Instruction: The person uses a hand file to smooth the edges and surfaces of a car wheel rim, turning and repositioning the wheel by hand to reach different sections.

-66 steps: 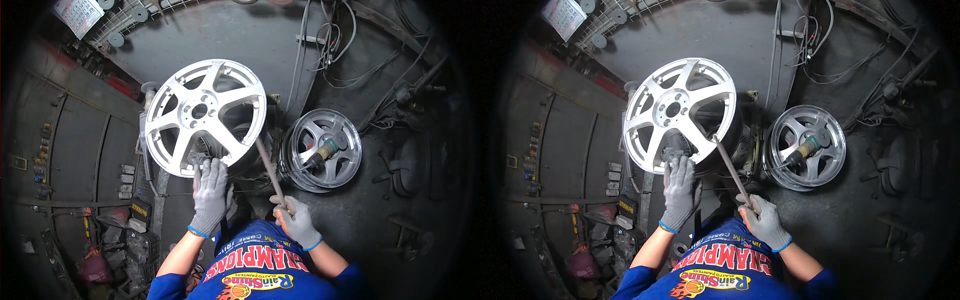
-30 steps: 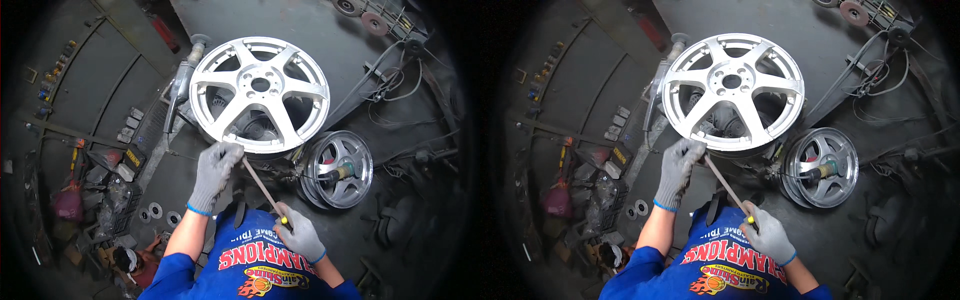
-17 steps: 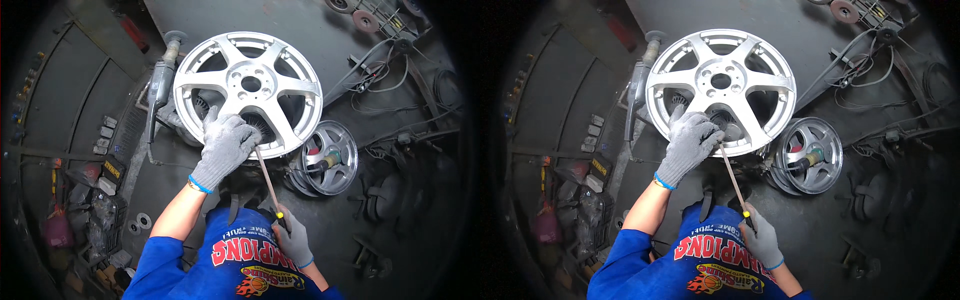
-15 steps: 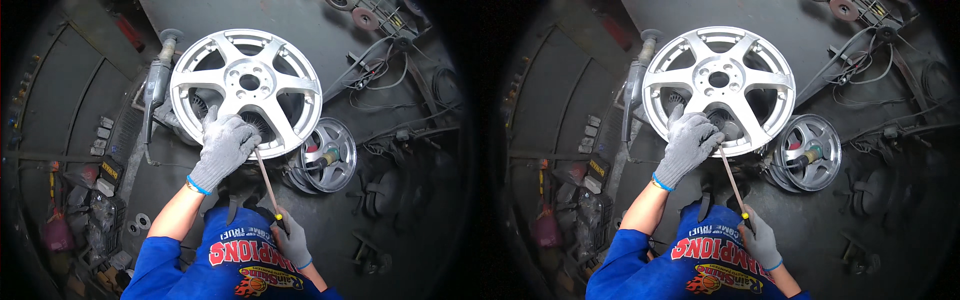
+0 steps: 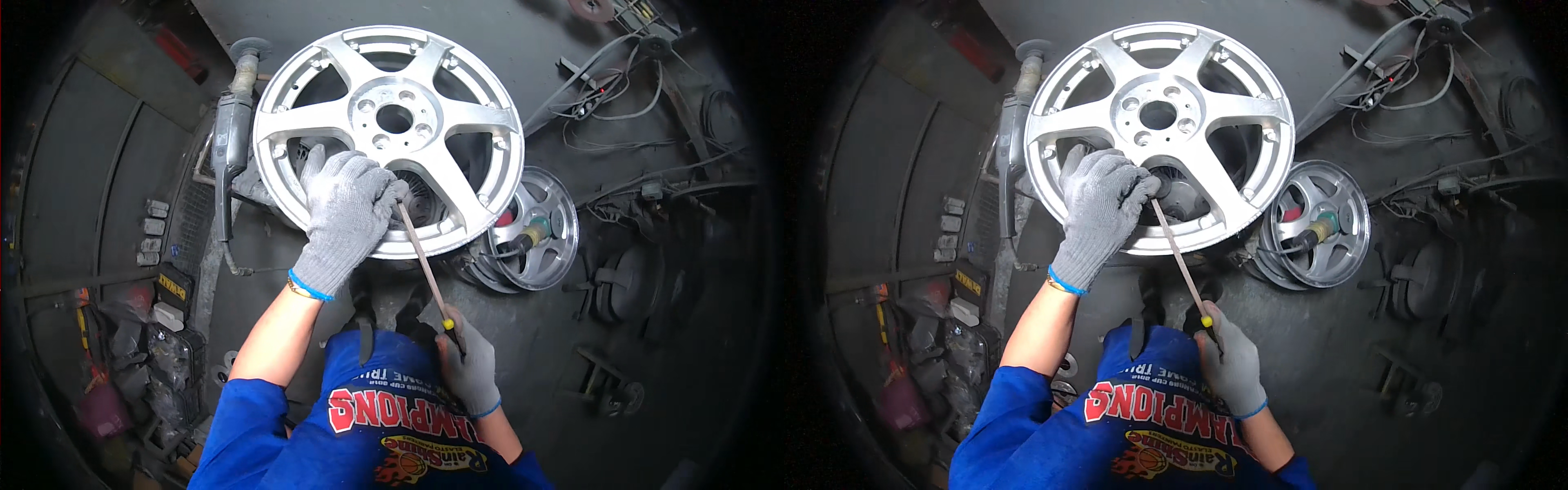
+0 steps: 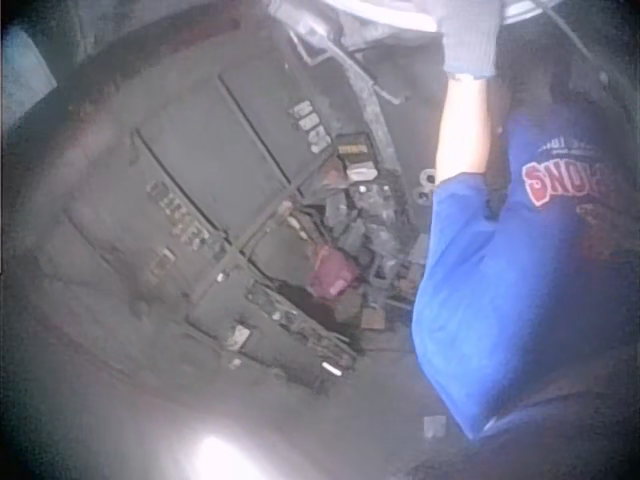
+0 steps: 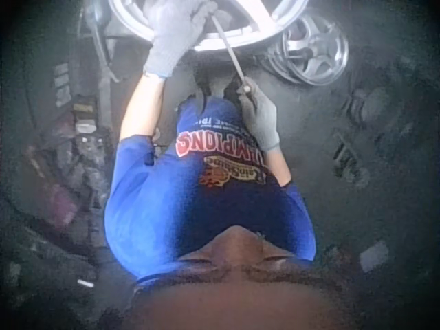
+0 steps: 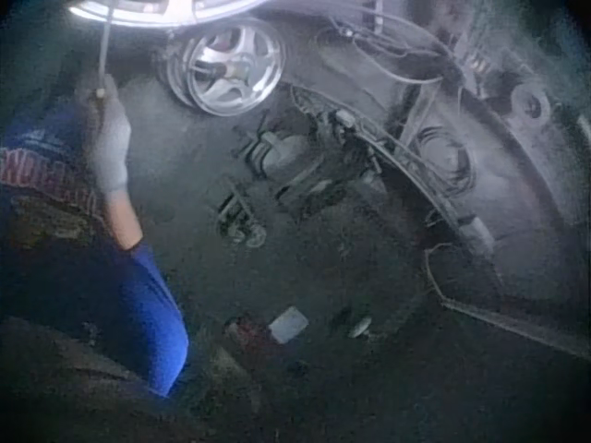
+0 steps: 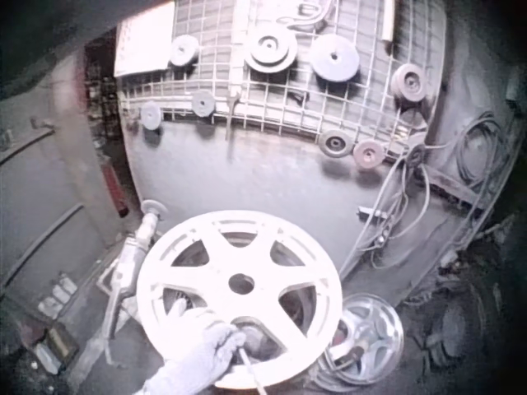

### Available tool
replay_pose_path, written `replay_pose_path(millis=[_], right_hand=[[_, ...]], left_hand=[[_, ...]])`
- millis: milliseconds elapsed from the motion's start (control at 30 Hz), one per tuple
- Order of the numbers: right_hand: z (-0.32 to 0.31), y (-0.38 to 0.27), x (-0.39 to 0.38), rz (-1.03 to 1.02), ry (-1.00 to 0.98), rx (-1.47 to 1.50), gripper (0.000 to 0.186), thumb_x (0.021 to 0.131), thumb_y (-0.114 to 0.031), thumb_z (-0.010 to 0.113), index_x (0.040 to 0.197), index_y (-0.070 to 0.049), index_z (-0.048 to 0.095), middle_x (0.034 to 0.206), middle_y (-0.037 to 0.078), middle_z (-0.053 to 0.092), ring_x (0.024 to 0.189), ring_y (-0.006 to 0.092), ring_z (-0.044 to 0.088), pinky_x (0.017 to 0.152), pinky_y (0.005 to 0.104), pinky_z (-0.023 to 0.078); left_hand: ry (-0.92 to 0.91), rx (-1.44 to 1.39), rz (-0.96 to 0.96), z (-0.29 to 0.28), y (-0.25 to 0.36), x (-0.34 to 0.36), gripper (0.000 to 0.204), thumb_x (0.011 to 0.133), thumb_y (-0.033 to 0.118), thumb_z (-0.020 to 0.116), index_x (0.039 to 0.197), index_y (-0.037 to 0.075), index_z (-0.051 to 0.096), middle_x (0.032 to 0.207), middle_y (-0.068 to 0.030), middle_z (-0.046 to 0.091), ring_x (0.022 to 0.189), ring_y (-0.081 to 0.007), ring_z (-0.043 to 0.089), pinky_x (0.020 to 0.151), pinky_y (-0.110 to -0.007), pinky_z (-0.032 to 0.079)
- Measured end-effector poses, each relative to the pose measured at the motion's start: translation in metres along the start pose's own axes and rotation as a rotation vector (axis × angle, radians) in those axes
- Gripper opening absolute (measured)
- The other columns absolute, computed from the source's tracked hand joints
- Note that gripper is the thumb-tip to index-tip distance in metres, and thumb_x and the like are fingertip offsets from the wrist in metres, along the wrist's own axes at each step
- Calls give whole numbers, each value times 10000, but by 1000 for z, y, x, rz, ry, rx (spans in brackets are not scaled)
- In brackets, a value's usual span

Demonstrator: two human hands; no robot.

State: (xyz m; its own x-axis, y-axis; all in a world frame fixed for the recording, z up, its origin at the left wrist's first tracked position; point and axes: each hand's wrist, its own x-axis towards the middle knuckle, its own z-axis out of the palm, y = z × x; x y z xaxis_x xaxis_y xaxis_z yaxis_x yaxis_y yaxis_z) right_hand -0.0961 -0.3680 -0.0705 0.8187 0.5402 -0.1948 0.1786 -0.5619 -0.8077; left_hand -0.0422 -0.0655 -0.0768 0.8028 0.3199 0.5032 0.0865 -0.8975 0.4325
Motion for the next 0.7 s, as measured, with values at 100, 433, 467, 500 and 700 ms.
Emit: replay_pose_path(millis=[100,433,467,500,700], right_hand=[[-3,1,-14,12,-14,-40,482,971,-105,694,1440,-30,619,1219,266,735,1098,442,740,914,448,605],[5,-12,22,-32,28,7,448,1001,-121,676,1434,-19,625,1197,255,740,1070,421,753,904,445,607],[3,-14,27,-96,47,-18,441,1009,-132,675,1433,-18,630,1226,259,738,1091,418,751,922,436,605],[0,-16,29,-97,50,-20,441,1009,-132,675,1433,-18,630,1226,259,738,1091,418,751,922,436,605],[-4,-9,26,-132,53,-19,451,1025,-172,681,1444,-11,628,1257,258,735,1115,415,749,945,420,600]], left_hand=[[-45,-90,79,-6,10,-9,202,861,308,829,850,107,816,892,-73,750,1038,-301,710,1126,-605,406],[87,25,95,9,-16,14,177,876,303,782,826,134,790,892,-58,738,949,-302,679,1008,-542,447],[60,-9,49,10,-19,16,190,881,312,784,837,128,794,886,-67,732,946,-309,676,992,-534,451],[33,-43,3,11,-20,16,204,887,321,786,848,121,798,880,-75,726,943,-317,673,976,-526,455],[-41,-75,-49,5,-15,18,289,921,329,784,875,44,785,845,-133,699,889,-358,662,823,-459,497]])
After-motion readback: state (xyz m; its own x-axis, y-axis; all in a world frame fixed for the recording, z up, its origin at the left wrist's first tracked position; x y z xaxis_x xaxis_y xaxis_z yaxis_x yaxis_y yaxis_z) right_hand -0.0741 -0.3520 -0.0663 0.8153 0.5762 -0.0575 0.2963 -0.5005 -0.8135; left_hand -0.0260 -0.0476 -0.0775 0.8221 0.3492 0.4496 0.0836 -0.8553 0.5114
